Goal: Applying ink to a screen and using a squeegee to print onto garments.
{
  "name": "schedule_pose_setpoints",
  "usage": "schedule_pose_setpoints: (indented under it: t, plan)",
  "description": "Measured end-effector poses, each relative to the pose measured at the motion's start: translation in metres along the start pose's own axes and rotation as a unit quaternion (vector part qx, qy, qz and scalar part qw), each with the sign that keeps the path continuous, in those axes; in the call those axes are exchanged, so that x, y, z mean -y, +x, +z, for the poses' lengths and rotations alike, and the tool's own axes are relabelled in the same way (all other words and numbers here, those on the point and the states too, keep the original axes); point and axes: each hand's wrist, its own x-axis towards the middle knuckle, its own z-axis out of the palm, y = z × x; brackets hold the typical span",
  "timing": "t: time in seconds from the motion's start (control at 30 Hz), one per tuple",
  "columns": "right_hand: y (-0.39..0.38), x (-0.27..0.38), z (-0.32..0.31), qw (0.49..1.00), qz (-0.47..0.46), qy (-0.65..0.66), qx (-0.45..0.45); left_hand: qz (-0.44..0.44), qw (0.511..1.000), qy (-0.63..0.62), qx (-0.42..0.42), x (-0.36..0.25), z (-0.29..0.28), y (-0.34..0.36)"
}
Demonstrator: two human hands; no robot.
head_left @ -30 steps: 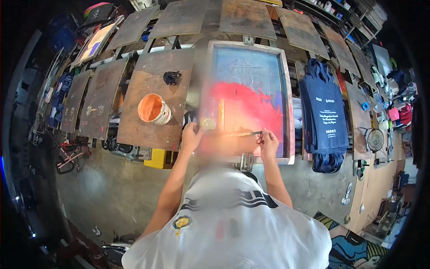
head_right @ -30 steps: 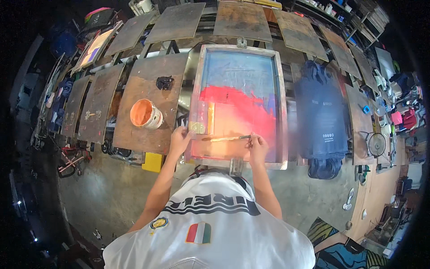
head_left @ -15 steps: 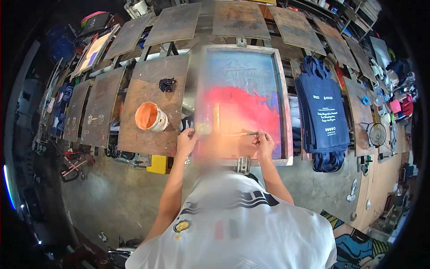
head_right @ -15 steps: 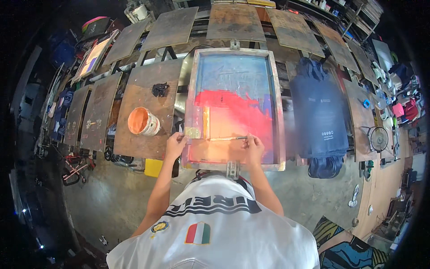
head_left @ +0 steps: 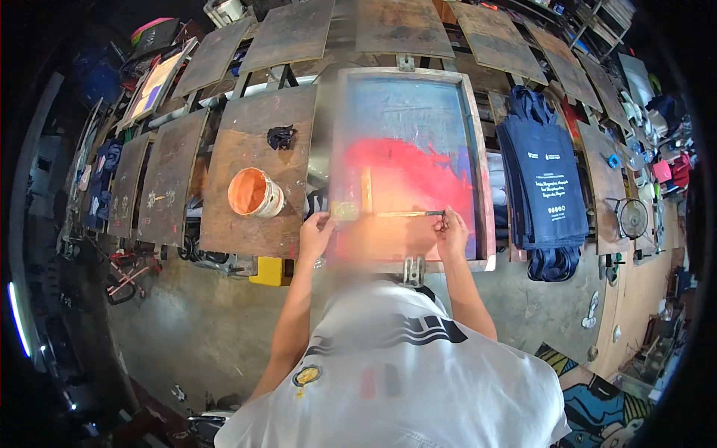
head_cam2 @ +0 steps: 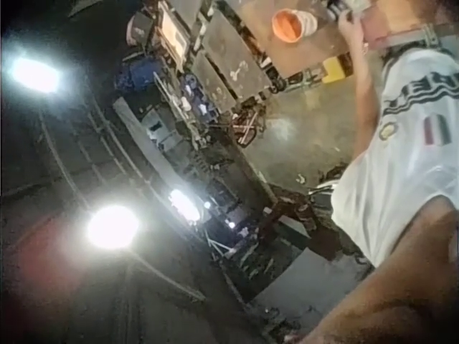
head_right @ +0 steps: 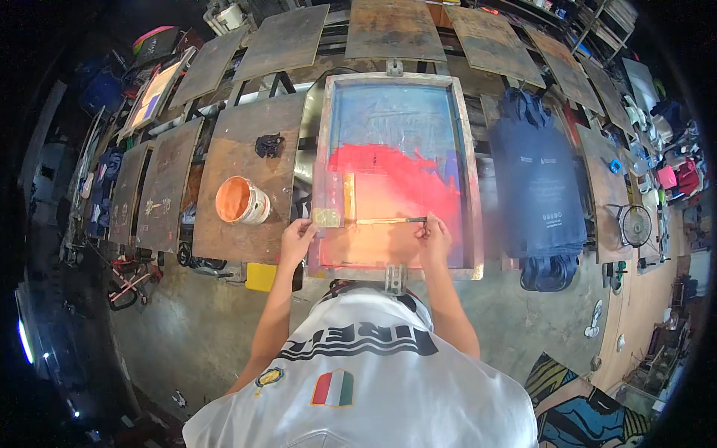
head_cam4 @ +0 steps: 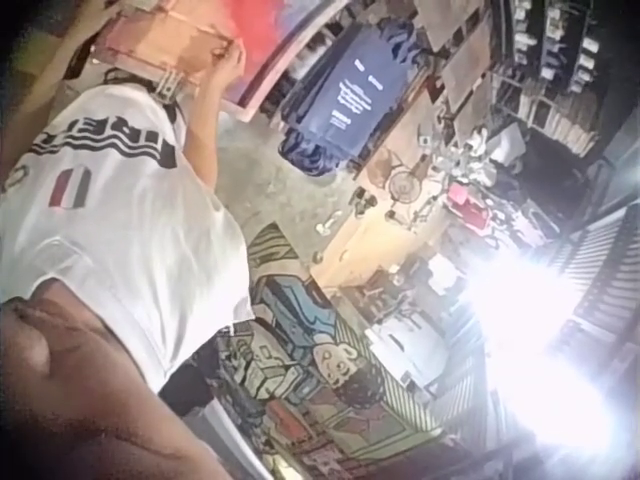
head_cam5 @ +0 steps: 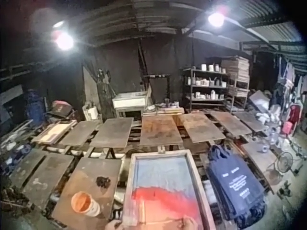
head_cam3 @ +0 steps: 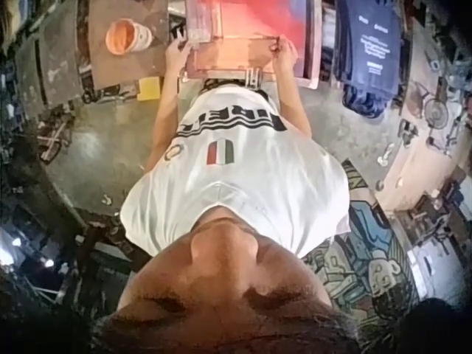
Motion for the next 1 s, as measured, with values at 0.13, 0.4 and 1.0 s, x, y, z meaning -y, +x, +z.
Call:
schedule_pose_setpoints:
  t: [0.13,0.4,1.0]
  plan:
    - [0.001,0.000,0.003,0.999,0.014,0.020,-0.022,-0.080,0.989,-0.115,0.050,-0.011,-0.013,-0.005]
    - [-0.003,-0.004,0.017,0.991,-0.079,-0.105,-0.027,-0.124,0.975,-0.171,0.075,0.008,-0.044,-0.027]
    - [-0.024,0.023,0.073,0.987,-0.149,-0.055,-0.017,-0.115,0.969,-0.192,0.109,0.030,-0.103,-0.031]
